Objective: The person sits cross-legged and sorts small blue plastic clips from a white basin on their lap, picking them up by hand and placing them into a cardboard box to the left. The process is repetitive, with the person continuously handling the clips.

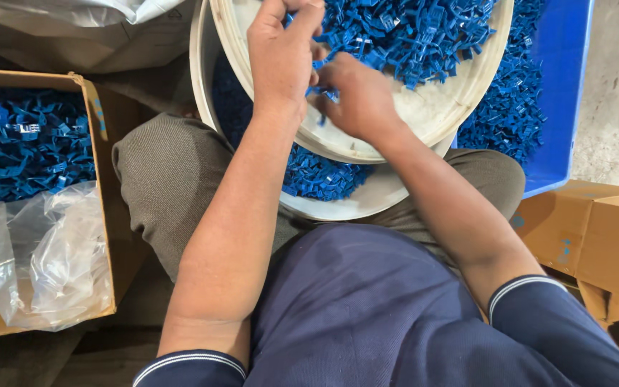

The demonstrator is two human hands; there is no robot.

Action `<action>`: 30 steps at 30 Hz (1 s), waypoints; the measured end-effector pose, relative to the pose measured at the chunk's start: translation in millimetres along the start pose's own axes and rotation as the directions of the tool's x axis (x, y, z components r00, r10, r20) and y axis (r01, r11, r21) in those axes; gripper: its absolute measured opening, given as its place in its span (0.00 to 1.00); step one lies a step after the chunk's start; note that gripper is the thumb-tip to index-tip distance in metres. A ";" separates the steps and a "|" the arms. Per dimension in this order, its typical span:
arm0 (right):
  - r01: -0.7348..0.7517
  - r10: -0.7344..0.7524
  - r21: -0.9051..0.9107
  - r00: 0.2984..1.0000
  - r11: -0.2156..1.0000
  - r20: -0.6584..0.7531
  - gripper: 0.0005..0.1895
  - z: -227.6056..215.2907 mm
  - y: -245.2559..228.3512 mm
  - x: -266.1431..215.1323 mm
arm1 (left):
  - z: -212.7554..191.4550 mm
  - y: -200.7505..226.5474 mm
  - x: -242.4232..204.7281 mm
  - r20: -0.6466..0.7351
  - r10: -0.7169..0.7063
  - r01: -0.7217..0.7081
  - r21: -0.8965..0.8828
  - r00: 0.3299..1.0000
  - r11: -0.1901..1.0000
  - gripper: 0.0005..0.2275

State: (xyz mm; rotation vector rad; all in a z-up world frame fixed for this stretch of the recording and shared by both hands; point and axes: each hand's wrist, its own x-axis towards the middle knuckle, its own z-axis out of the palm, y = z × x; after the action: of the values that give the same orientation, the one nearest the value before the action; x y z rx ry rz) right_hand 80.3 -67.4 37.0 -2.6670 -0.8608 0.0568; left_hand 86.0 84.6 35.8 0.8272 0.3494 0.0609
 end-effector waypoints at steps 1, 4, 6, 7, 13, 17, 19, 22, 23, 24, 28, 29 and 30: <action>-0.037 0.038 0.037 0.999 0.999 -0.015 0.11 -4.1 6.2 -4.1 | 0.2 -0.7 0.4 0.010 0.004 -0.004 0.020 1.000 1.000 0.05; -0.508 0.539 0.678 0.820 0.532 0.192 0.10 -21.3 27.4 -24.8 | 6.6 -5.7 -0.7 0.122 0.025 -0.051 0.218 0.992 0.975 0.06; -0.437 0.492 0.784 0.848 0.440 0.197 0.09 -34.8 39.1 -38.8 | 10.5 -7.3 -3.4 0.270 0.011 -0.133 0.438 0.963 0.889 0.07; -0.397 0.466 0.831 0.863 0.389 0.194 0.09 -41.3 43.1 -44.2 | 11.0 -6.9 -6.0 0.361 -0.021 -0.198 0.556 0.932 0.808 0.08; -0.343 0.337 0.629 0.932 0.698 0.135 0.07 -70.0 43.9 -56.1 | 14.6 -6.4 -18.5 0.573 -0.157 -0.425 0.739 0.804 0.523 0.15; -0.225 0.263 0.757 0.962 0.613 0.073 0.08 -65.8 29.5 -46.8 | 11.7 -11.6 -19.5 0.546 -0.215 -0.385 0.771 0.810 0.507 0.14; -0.140 0.266 0.821 0.964 0.554 -0.015 0.11 -59.0 22.4 -44.4 | 12.1 -16.3 -18.2 0.598 -0.117 -0.447 0.701 0.793 0.556 0.11; 0.024 0.316 0.891 0.930 0.454 -0.186 0.17 -44.6 13.3 -43.7 | 13.5 -19.8 -11.4 0.513 -0.061 -0.232 0.487 0.856 0.842 0.09; -0.022 0.313 0.913 0.942 0.406 -0.117 0.17 -41.2 12.9 -44.0 | 12.8 -20.0 -10.7 0.456 -0.077 -0.102 0.356 0.887 0.929 0.09; -0.069 0.304 0.930 0.951 0.360 -0.047 0.17 -37.3 12.5 -44.5 | 13.2 -20.2 -9.7 0.472 -0.037 -0.180 0.406 0.881 0.896 0.09; -0.354 0.425 0.803 0.894 0.479 0.141 0.12 -24.9 17.0 -48.8 | 8.8 -19.0 -19.1 0.537 0.364 -0.647 0.672 0.761 0.361 0.12; -0.450 0.443 0.667 0.875 0.594 0.196 0.12 -21.8 17.5 -50.4 | 8.6 -17.1 -20.4 0.589 0.484 -0.701 0.709 0.647 0.076 0.12; -0.523 0.470 0.502 0.849 0.688 0.241 0.11 -20.7 19.4 -50.9 | 9.4 -14.4 -19.3 0.514 0.474 -0.674 0.687 0.715 0.271 0.13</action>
State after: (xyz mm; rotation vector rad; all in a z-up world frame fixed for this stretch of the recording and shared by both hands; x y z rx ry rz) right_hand 52.5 -117.7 46.9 -2.2545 -0.0662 0.4910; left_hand 69.7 64.5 36.6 1.9479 -0.2166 0.5439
